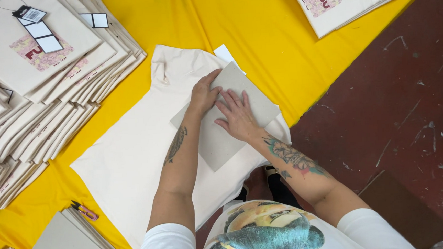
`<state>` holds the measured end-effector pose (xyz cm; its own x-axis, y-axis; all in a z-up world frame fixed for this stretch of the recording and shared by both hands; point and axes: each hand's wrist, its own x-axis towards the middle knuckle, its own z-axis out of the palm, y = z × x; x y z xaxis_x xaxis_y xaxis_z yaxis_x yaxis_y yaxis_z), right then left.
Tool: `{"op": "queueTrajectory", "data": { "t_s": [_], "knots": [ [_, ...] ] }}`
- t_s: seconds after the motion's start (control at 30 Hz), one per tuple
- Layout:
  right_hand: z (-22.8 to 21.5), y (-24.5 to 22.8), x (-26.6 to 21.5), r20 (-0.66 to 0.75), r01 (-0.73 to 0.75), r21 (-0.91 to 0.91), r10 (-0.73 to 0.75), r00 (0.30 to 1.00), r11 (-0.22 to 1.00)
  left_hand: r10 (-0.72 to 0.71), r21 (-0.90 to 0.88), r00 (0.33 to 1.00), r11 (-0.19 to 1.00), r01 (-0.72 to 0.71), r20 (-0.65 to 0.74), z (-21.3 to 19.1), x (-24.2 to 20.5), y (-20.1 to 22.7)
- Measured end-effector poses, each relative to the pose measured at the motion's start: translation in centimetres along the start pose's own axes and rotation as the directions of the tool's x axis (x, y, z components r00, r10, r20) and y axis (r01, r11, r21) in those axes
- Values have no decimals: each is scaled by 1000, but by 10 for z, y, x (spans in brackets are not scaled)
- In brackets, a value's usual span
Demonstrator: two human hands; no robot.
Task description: Folding t-shirts using a cardboard template to ensure uniform size and shape.
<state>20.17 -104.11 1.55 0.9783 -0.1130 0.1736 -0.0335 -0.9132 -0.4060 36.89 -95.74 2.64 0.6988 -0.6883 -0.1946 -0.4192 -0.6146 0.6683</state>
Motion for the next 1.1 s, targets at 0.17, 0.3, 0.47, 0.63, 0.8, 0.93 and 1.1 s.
{"op": "queueTrajectory", "data": {
  "t_s": [0.17, 0.3, 0.47, 0.63, 0.8, 0.93, 1.1],
  "knots": [
    [-3, 0, 3, 54, -21, -30, 22, 998, 999, 7, -5, 1000, 1000, -7, 29, -3, 2, -2],
    [5, 6, 6, 101, -29, -38, 33, 994, 999, 4, -12, 999, 1000, -4, 51, -5, 4, -6],
    [-1, 8, 6, 96, -21, -53, 26, 995, 998, 22, 19, 998, 1000, -23, 54, -6, 0, -2],
    [-4, 8, 4, 109, -18, -64, 25, 994, 998, 43, 10, 998, 999, -44, 36, 1, 3, -11],
    [-9, 11, 3, 78, 4, -74, 1, 997, 997, 48, 9, 999, 999, -48, -9, 9, 5, -12],
    [-11, 11, 1, 98, 20, -103, -10, 995, 994, 43, 24, 999, 999, -42, -29, 9, 3, -13],
    [-21, 11, 5, 220, 15, -138, 16, 975, 990, 135, 112, 975, 987, -116, -175, 14, 35, -60]
  ]
}}
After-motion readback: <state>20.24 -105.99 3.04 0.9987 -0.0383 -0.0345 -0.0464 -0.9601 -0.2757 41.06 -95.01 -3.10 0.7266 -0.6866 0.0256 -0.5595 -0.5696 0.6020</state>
